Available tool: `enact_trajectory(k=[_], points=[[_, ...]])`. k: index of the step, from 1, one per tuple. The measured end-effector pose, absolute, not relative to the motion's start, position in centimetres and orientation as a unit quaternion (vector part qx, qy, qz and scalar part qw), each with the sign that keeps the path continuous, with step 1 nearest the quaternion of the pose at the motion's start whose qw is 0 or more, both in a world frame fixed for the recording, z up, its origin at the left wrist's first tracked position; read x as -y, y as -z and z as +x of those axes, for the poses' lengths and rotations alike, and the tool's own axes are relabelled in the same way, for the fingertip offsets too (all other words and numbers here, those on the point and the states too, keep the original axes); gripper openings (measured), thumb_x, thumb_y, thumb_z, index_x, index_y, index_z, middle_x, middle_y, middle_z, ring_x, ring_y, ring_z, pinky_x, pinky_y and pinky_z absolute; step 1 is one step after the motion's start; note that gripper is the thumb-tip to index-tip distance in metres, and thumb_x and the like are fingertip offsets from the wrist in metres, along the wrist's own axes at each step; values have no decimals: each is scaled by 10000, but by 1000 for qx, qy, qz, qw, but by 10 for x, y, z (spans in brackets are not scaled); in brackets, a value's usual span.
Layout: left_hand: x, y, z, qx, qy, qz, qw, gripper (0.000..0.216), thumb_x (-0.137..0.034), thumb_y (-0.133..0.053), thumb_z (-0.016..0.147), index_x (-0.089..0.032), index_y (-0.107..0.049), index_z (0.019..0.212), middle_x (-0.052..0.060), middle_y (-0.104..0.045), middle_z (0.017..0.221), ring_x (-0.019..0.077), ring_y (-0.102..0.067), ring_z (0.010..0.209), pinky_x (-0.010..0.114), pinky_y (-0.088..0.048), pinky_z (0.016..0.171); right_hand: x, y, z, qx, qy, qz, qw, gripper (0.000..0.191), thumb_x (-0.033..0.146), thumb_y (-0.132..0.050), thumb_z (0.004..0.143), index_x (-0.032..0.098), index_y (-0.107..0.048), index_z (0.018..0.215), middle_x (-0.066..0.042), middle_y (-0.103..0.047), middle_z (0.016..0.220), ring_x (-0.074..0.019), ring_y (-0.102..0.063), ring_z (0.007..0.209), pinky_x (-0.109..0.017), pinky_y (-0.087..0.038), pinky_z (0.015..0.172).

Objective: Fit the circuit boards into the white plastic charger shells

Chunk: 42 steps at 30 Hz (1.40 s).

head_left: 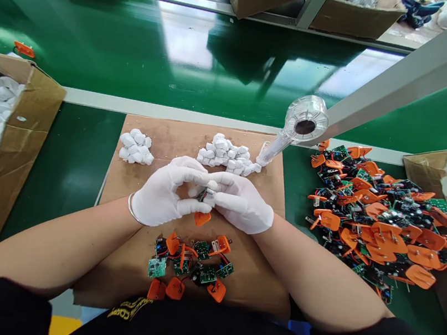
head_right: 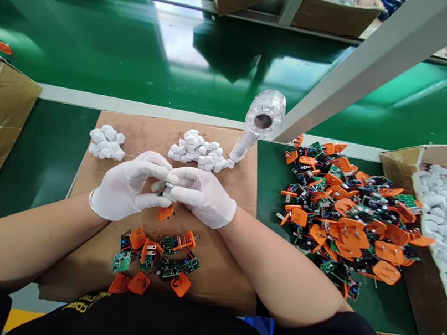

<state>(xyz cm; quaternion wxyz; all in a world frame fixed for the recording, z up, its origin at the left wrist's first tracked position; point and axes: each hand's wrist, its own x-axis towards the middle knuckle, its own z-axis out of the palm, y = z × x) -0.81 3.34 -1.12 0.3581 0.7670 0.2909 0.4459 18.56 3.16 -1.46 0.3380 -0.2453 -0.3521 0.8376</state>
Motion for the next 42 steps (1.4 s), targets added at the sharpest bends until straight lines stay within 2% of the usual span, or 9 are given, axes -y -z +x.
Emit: enact_trajectory(k=[4,9,16,21,27,31,34,37,42], points=[[-30,9,-9,-313,-409,808,287,372,-314,-833,744,-228,-636,1047,28,-650,840,189,-645,875,369,-523,830,-31,19,186,393,-827,-231,328,306,243,-822,713,150,-675,964,-54,-720,898,-160,-671,828,-268,-571,710],[-27,2,-7,-327,-363,849,201,352,-299,-810,735,-251,-630,1034,22,-683,943,195,-659,904,379,-494,838,-31,20,187,421,-815,-239,319,297,247,-807,737,153,-664,980,-43,-711,885,-146,-663,767,-276,-578,690],[-23,-1,-2,-310,-415,841,154,267,-284,-794,756,-287,-579,915,-56,-696,741,165,-654,754,413,-435,761,-29,14,190,446,-813,-230,295,317,265,-813,731,136,-667,981,-48,-706,889,-139,-637,780,-269,-547,708],[-22,0,1,-280,-433,845,138,299,-234,-788,737,-262,-519,866,-81,-732,781,157,-658,728,404,-426,727,-25,15,188,441,-813,-248,287,296,246,-815,722,133,-657,946,-29,-686,819,-123,-615,721,-248,-520,658],[-23,-2,-2,-251,-466,839,128,329,-277,-779,782,-299,-493,943,-106,-741,820,140,-675,750,355,-476,697,-24,14,187,375,-853,-198,304,502,294,-848,679,154,-636,1112,-12,-672,835,-128,-614,724,-261,-514,662],[-23,-4,-5,-275,-447,843,116,475,-340,-807,706,-284,-542,1096,21,-724,1065,206,-664,948,399,-502,831,-27,15,187,375,-855,-208,293,392,280,-817,721,155,-636,1046,-20,-652,867,-122,-592,738,-255,-490,666],[-22,-5,-4,-292,-369,872,138,411,-330,-730,684,-235,-632,1073,106,-639,1278,304,-611,1102,491,-476,922,-29,16,187,399,-847,-213,279,297,212,-825,702,158,-594,880,44,-542,708,-88,-498,639,-228,-432,605],[-21,-4,-4,-295,-355,875,148,236,-264,-699,716,-240,-650,946,68,-657,1243,285,-605,1101,489,-473,947,-29,16,188,442,-832,-202,268,288,221,-827,700,152,-576,824,50,-524,680,-101,-507,668,-255,-445,660],[-19,-1,-5,-318,-378,859,137,233,-275,-742,739,-231,-610,926,83,-663,1244,252,-609,1095,461,-458,960,-28,14,190,480,-806,-231,258,249,286,-789,755,133,-621,858,-36,-661,844,-156,-612,811,-316,-490,783]])
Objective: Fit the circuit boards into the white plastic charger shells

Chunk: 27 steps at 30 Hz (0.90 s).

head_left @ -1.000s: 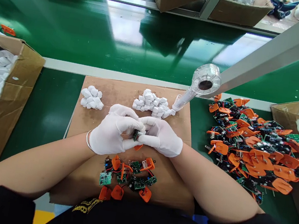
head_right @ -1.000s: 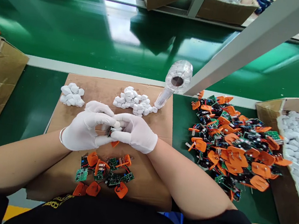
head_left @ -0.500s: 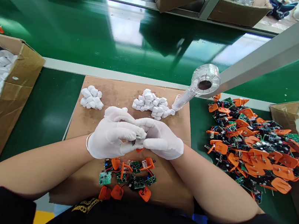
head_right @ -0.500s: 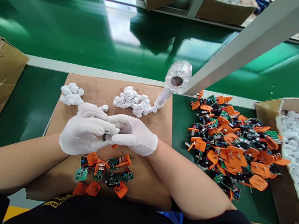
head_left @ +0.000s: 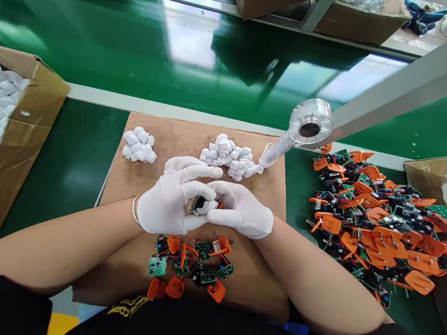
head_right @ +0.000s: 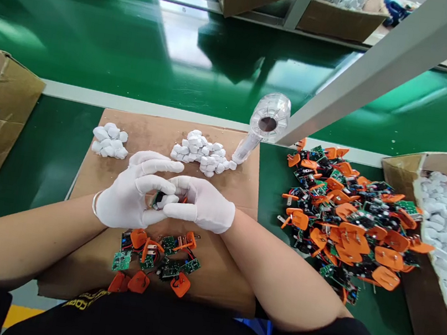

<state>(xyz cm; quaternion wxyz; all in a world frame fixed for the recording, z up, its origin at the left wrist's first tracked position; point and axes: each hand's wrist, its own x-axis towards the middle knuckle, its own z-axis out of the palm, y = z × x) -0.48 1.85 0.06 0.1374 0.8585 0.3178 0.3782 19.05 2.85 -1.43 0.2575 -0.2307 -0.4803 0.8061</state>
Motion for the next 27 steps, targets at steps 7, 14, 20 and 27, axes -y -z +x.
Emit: enact_trajectory(k=[7,14,20,27], points=[[-19,4,-2,-286,-384,871,112,141,-350,-706,789,-250,-687,886,46,-700,1207,264,-592,1077,465,-461,905,-24,13,184,484,-806,-243,237,252,257,-830,691,137,-608,692,17,-594,670,-115,-548,665,-281,-470,681],[-18,10,-2,-257,-426,860,116,144,-350,-757,768,-252,-654,789,4,-709,1134,270,-574,1055,471,-444,882,-23,9,183,518,-779,-257,241,284,194,-846,624,153,-578,710,46,-556,682,-111,-524,678,-287,-466,680],[-19,9,-1,-271,-411,864,102,152,-328,-779,768,-250,-653,806,24,-698,1134,264,-595,1033,465,-460,859,-23,10,183,511,-783,-249,254,208,193,-779,697,149,-576,682,36,-536,658,-114,-515,665,-290,-459,660],[-17,7,0,-326,-410,843,121,394,-296,-828,695,-240,-530,945,81,-680,1204,235,-648,1052,456,-492,923,-20,6,185,450,-793,-307,272,317,213,-889,586,144,-609,719,42,-572,629,-100,-508,609,-273,-436,616]])
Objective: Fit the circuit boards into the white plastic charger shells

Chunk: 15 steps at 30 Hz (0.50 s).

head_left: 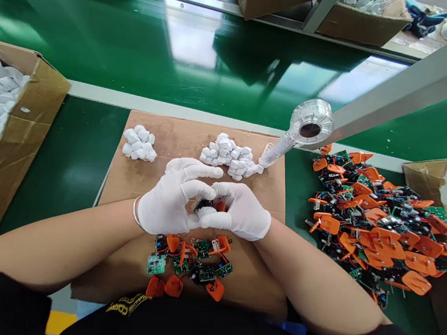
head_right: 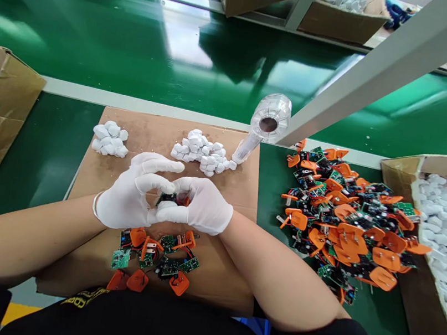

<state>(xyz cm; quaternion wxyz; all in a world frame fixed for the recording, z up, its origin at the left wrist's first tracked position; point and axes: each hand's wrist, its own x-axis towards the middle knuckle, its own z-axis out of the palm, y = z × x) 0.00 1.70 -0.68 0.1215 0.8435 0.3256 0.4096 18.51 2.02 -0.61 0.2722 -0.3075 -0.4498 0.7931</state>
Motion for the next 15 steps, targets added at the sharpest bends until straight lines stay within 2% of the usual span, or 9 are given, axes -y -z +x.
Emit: enact_trajectory(k=[6,9,11,15], points=[[-17,5,0,-328,-429,836,102,311,-325,-784,760,-251,-509,885,55,-705,1129,207,-663,998,417,-510,899,-21,9,186,455,-785,-318,275,343,241,-895,592,137,-650,809,15,-626,702,-109,-534,640,-281,-447,646],[-19,1,0,-295,-459,832,99,317,-342,-780,769,-266,-531,950,32,-712,1043,184,-669,926,383,-532,867,-24,11,186,422,-830,-238,277,341,293,-870,657,144,-628,845,22,-605,715,-101,-536,662,-264,-454,665],[-21,-3,-1,-283,-470,829,103,323,-269,-759,772,-268,-541,1010,23,-708,996,170,-668,882,371,-541,860,-26,12,187,385,-856,-205,277,360,364,-842,703,149,-625,894,3,-624,768,-116,-567,707,-267,-474,687],[-22,-8,-3,-271,-458,837,129,327,-227,-685,788,-260,-553,1085,36,-706,981,180,-672,877,381,-549,857,-28,11,188,336,-880,-203,266,459,411,-840,700,156,-637,1023,-45,-680,894,-168,-639,838,-318,-525,799]])
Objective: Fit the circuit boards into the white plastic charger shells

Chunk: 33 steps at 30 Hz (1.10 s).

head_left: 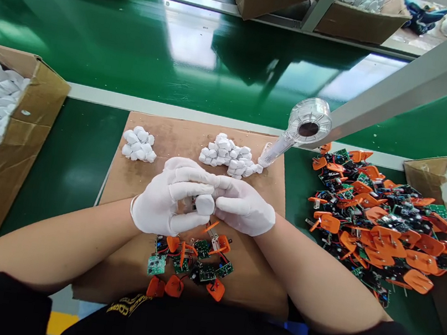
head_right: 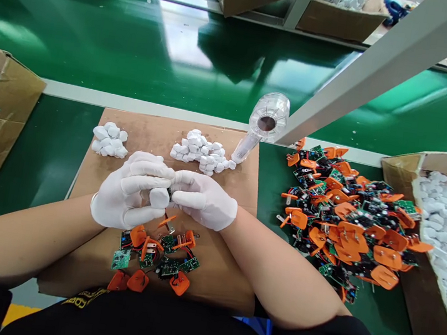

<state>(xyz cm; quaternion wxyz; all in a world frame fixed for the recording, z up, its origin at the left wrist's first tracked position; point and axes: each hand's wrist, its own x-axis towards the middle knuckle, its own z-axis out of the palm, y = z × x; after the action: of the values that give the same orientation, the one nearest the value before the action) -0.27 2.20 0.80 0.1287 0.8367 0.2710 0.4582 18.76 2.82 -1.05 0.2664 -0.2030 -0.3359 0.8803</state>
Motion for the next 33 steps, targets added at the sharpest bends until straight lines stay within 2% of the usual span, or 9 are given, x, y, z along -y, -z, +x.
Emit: enact_trajectory(k=[3,7,9,15,19,22,27,30,33], points=[[-23,-7,-2,-269,-463,836,122,309,-217,-669,782,-270,-554,1064,19,-705,952,174,-668,865,373,-547,853,-27,10,187,346,-885,-182,252,447,359,-822,736,132,-650,1082,-82,-702,966,-189,-656,926,-346,-520,889],[-24,-4,-2,-269,-464,841,72,281,-201,-676,766,-303,-535,987,-40,-678,854,149,-654,800,338,-533,804,-25,13,189,340,-889,-165,260,409,300,-825,738,131,-662,1074,-68,-719,952,-170,-664,909,-308,-524,850],[-23,-3,-3,-264,-458,846,72,279,-231,-680,778,-312,-537,1003,-37,-682,871,153,-657,812,346,-530,812,-24,15,190,321,-899,-150,259,407,281,-826,735,141,-659,1079,-54,-722,938,-152,-667,886,-290,-523,841],[-20,-4,-6,-242,-432,851,177,422,-386,-694,808,-267,-554,1188,60,-701,1017,207,-674,937,401,-529,850,-27,14,188,323,-899,-140,260,404,234,-868,669,130,-651,994,-44,-714,901,-148,-666,844,-267,-530,770],[-22,-6,-6,-239,-428,860,144,527,-556,-717,799,-250,-556,1197,70,-703,1019,218,-679,930,402,-522,828,-28,14,185,345,-887,-149,268,352,196,-878,649,127,-625,884,-24,-694,804,-141,-650,765,-268,-525,715],[-25,-8,-6,-226,-429,868,103,442,-518,-728,813,-259,-575,1137,33,-713,946,202,-660,892,390,-516,801,-28,17,186,344,-879,-176,280,386,182,-898,610,144,-590,841,-16,-697,793,-144,-652,730,-272,-525,673],[-29,-8,-6,-199,-432,874,99,429,-515,-761,770,-279,-587,1084,4,-715,947,197,-652,857,383,-511,781,-32,15,188,391,-882,-143,219,303,221,-877,652,103,-672,839,-46,-706,816,-159,-658,807,-298,-534,785],[-29,-6,-7,-198,-427,877,94,467,-546,-786,729,-286,-602,1071,-10,-713,954,204,-659,854,373,-504,774,-34,14,190,392,-887,-135,202,276,221,-862,672,93,-710,864,-45,-707,820,-145,-650,778,-275,-534,755],[-28,-4,-7,-213,-424,876,87,442,-552,-773,753,-299,-616,1080,-8,-721,979,207,-655,865,380,-511,777,-34,14,190,382,-889,-144,206,291,239,-861,679,98,-714,886,-44,-706,823,-142,-651,761,-259,-536,717]])
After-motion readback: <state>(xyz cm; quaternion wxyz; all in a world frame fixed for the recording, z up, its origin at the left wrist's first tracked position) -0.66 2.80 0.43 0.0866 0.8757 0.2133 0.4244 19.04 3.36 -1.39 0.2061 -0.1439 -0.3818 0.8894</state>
